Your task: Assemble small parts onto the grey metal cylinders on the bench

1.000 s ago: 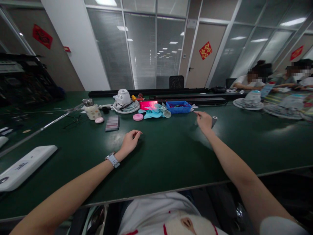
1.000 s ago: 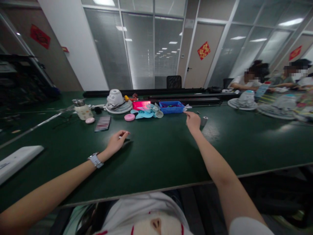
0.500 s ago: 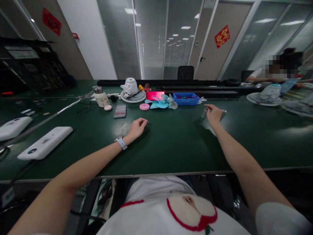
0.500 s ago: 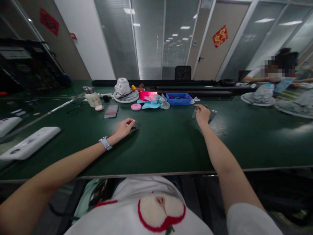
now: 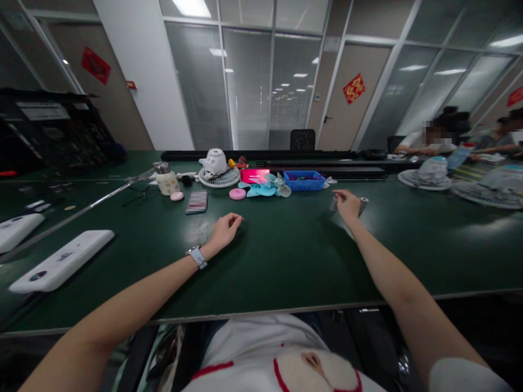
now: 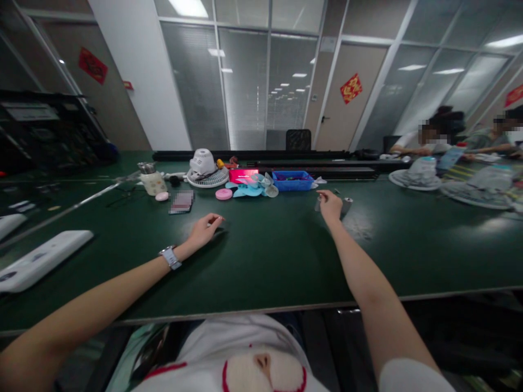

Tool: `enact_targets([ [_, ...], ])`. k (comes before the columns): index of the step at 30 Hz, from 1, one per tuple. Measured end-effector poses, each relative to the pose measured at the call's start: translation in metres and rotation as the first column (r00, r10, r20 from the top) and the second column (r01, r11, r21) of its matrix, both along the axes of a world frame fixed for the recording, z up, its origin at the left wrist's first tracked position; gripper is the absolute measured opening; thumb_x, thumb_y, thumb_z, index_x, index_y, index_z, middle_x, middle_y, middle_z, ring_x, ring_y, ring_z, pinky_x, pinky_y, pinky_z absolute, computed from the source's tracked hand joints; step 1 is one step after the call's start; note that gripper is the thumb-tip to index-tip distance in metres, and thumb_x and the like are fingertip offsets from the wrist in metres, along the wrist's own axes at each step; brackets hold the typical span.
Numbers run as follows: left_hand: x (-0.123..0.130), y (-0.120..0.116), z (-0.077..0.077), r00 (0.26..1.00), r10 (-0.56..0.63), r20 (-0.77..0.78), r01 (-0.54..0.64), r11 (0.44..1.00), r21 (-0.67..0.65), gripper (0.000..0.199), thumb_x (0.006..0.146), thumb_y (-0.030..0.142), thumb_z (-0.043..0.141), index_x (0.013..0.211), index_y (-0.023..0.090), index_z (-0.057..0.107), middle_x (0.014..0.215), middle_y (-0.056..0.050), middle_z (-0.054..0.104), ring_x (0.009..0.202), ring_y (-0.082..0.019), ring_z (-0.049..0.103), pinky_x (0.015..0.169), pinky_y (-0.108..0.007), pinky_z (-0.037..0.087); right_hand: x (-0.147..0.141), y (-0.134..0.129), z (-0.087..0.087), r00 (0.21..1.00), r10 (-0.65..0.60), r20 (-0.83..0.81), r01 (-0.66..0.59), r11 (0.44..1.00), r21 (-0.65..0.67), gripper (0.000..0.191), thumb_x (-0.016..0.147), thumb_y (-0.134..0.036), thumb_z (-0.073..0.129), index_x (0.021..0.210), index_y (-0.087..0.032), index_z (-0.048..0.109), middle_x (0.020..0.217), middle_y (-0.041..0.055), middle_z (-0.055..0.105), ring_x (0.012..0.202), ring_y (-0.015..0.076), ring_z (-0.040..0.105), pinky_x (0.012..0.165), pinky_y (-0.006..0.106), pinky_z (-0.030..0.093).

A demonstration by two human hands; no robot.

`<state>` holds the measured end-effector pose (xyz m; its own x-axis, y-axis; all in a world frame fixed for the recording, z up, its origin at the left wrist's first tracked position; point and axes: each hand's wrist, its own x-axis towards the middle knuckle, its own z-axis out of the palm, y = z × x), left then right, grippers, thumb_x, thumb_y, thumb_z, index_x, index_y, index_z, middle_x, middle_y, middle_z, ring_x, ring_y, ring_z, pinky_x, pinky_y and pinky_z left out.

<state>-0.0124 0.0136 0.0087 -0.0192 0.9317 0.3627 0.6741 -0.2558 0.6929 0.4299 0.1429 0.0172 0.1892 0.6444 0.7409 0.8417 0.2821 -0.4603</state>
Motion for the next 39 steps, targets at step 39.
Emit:
enact_targets([
  [39,0.027,-0.027,0.015,0.93,-0.367,-0.015,0.366,0.922,0.121,0.027,0.087,0.047,0.063,0.098,0.027,0.079,0.105,-0.006,0.067,0.105,-0.023,0.058,0.095,-0.037,0.045,-0.211,-0.143,-0.006,0.519,0.772,-0.368,-0.853,0.438,-0.284,0.051,0.071,-0.046,0.08,0.112,-0.018,0.072,0.1,0.0061,0.076,0.091,0.0238,0.072,0.083,0.036,0.057],
])
